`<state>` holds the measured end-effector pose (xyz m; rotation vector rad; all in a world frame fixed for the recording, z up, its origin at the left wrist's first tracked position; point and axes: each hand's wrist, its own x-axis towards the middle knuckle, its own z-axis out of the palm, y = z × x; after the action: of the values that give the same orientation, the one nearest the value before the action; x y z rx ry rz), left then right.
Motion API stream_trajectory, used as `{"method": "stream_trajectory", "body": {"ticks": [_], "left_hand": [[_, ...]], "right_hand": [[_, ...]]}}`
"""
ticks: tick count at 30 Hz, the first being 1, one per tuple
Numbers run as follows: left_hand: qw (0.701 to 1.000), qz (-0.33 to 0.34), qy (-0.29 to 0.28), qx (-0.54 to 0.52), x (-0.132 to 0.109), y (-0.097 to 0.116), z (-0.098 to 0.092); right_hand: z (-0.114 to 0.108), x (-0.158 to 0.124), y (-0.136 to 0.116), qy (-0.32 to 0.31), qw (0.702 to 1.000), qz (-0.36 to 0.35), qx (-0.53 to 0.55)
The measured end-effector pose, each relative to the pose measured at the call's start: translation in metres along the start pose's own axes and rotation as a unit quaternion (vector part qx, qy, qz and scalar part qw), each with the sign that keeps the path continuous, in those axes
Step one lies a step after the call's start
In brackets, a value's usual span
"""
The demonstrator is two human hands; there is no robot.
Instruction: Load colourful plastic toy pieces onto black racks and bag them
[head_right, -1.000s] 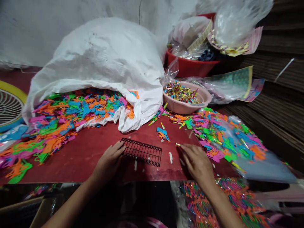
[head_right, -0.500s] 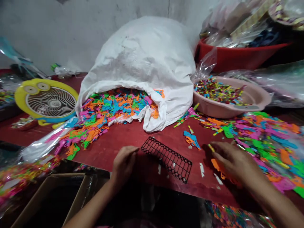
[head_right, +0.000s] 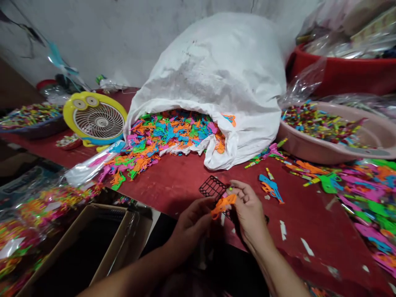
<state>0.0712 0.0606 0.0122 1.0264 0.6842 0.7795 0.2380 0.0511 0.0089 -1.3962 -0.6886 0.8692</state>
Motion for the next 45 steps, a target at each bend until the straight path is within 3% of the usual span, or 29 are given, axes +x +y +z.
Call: {"method": "stream_trajectory", "body": {"ticks": [3, 6, 9, 13, 16, 18, 20, 22, 25, 27, 29, 34, 37, 45], "left_hand": [[0.997, -0.058, 0.028, -0.041, 0.001, 0.023, -0.012], [0.992, -0.079, 0.056, -0.08, 0.002, 0.04, -0.021], [0.988, -0.093, 0.057, -0.111, 0.005, 0.049, -0.027], [0.985, -0.089, 0.015, -0.144, 0.01, 0.059, -0.028], [0.985, -0.104, -0.008, -0.134, 0.016, 0.063, -0.03], [0.994, -0.081, 0.012, -0.077, 0.022, 0.059, -0.036], [0.997, -0.004, 0.067, 0.048, 0.031, 0.048, -0.046], [0.957, 0.099, 0.099, 0.255, 0.041, 0.034, -0.057], [0.826, 0.176, 0.057, 0.532, 0.054, 0.014, -0.068], [0.771, 0.181, 0.028, 0.61, 0.058, 0.004, -0.069], [0.75, 0.183, 0.02, 0.635, 0.058, -0.003, -0.067], [0.736, 0.178, 0.002, 0.653, 0.047, -0.012, -0.056], [0.746, 0.18, -0.008, 0.641, 0.04, -0.013, -0.053], [0.761, 0.177, -0.061, 0.622, 0.049, -0.005, -0.069]], "right_hand": [[0.001, 0.002, 0.002, -0.033, 0.972, -0.136, -0.187], [0.008, 0.003, 0.002, -0.056, 0.888, -0.31, -0.333], [0.019, 0.006, 0.008, -0.097, 0.859, -0.359, -0.351], [0.033, 0.01, 0.019, -0.132, 0.874, -0.327, -0.335], [0.039, 0.009, 0.022, -0.114, 0.89, -0.291, -0.333], [0.039, 0.011, 0.02, -0.098, 0.916, -0.239, -0.307], [0.037, 0.015, 0.018, -0.084, 0.954, -0.158, -0.241], [0.034, 0.02, 0.016, -0.074, 0.981, -0.076, -0.164], [0.028, 0.026, 0.015, -0.069, 0.99, -0.02, -0.121], [0.025, 0.027, 0.014, -0.061, 0.989, -0.024, -0.136], [0.023, 0.026, 0.014, -0.058, 0.985, -0.027, -0.158], [0.019, 0.02, 0.009, -0.046, 0.98, -0.008, -0.192], [0.014, 0.017, 0.006, -0.022, 0.979, 0.006, -0.201], [0.011, -0.002, 0.002, 0.0, 0.981, 0.034, -0.188]]}}
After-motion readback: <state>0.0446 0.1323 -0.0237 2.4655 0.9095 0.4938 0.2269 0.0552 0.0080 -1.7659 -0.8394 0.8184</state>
